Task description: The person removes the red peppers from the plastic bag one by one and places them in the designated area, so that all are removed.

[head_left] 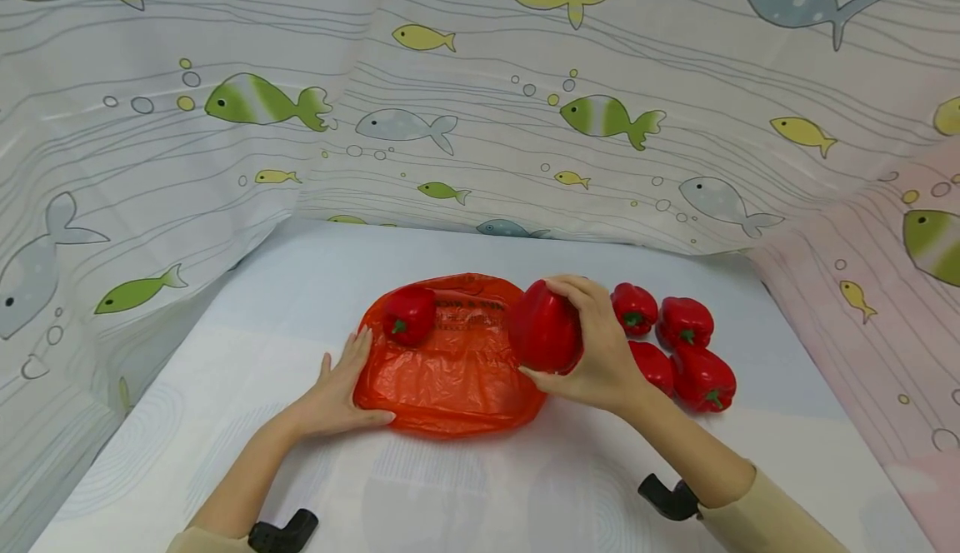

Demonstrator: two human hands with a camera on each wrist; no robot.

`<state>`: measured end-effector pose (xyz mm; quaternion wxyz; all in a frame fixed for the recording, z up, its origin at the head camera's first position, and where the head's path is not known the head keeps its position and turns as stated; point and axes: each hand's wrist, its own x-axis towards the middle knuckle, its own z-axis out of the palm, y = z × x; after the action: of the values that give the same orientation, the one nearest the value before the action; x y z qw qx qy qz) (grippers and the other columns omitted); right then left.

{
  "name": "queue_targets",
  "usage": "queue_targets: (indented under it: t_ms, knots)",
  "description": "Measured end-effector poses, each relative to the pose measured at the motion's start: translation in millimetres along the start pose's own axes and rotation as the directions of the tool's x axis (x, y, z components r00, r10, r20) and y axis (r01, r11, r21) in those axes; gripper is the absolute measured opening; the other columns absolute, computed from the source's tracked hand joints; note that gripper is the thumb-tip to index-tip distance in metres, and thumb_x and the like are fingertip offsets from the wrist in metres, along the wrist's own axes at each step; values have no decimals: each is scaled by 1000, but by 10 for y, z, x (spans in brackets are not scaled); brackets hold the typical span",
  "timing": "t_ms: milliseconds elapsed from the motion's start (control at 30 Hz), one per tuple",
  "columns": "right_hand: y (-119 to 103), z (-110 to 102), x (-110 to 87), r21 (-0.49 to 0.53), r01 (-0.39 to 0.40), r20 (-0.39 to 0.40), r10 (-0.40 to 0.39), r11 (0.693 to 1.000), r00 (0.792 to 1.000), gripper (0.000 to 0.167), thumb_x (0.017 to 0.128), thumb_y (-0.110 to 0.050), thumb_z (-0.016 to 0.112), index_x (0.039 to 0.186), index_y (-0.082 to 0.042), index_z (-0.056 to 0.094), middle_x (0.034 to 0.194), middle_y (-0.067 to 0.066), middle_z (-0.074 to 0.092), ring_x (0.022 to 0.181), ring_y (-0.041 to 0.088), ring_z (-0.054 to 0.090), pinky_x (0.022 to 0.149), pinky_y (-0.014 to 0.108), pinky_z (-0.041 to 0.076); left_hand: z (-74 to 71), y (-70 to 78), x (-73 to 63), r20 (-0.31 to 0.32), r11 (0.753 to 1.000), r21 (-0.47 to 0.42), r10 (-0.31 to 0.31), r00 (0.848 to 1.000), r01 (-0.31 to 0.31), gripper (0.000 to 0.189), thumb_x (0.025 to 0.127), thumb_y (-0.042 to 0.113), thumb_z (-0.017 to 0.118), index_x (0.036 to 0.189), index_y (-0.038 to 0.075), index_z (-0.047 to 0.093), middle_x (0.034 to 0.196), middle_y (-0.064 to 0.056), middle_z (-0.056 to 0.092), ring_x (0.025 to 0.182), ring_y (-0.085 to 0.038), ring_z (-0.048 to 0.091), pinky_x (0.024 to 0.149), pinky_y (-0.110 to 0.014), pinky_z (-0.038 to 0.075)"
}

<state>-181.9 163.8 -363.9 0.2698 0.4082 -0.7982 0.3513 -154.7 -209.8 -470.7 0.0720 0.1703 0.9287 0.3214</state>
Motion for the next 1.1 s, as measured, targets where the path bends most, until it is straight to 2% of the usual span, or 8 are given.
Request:
queue_targets:
  t_ms: [233,433,567,700,833,1000,1100]
  knots:
    - [11,-127,-122,-39,-2,-17,1,999,1000,104,47,-15,94,134,4,41,135,19,45,127,29,40,80,49,55,4,-9,-9,-2,1000,1,-8,1000,8,124,73,53,77,151,-7,2,157,-27,1,144,-43,-7,105,-68,-10]
    - [15,-228,-224,-70,-24,-22,22,997,1000,105,44,-15,94,133,4,43,135,17,46,127,28,40,80,48,55,7,-10,-5,1,1000,-1,-6,1000,6,124,73,52,78,151,-7,1,157,-27,1,144,-43,-7,105,-68,-11]
    - [5,-312,-291,-93,-48,-27,46,994,999,107,42,-15,95,134,3,43,135,16,47,127,27,41,85,36,53,5,-13,6,4,1000,-2,-6,1000,6,124,73,53,77,151,-6,1,158,-26,0,144,-42,-8,105,-67,-11]
    - [19,-419,-375,-109,-72,-37,68,991,997,107,42,-16,94,134,3,44,135,16,48,127,26,41,93,19,44,-8,-5,11,5,1000,-6,-1,1000,1,124,73,52,78,151,-6,1,158,-25,-1,144,-42,-8,105,-67,-11]
    - [54,-523,-480,-107,-107,-53,102,988,993,108,40,-15,93,134,4,44,135,16,47,126,25,40,95,13,38,-27,9,12,6,1000,-11,-1,1000,1,123,73,51,78,151,-6,1,158,-26,-1,144,-42,-8,105,-67,-12]
    - [87,-605,-634,-140,-161,-17,160,977,987,111,39,-14,94,135,3,42,134,15,47,125,23,41,92,12,39,-26,14,10,16,1000,-2,-10,1000,11,124,73,51,78,151,-6,1,158,-25,-1,144,-42,-8,106,-67,-12]
    - [102,-629,-734,-166,-205,55,216,965,975,113,38,-14,96,136,1,41,132,12,48,123,20,42,86,23,50,-21,13,9,17,1000,-3,-10,1000,10,124,73,51,78,151,-6,1,158,-25,-1,144,-42,-8,105,-67,-12]
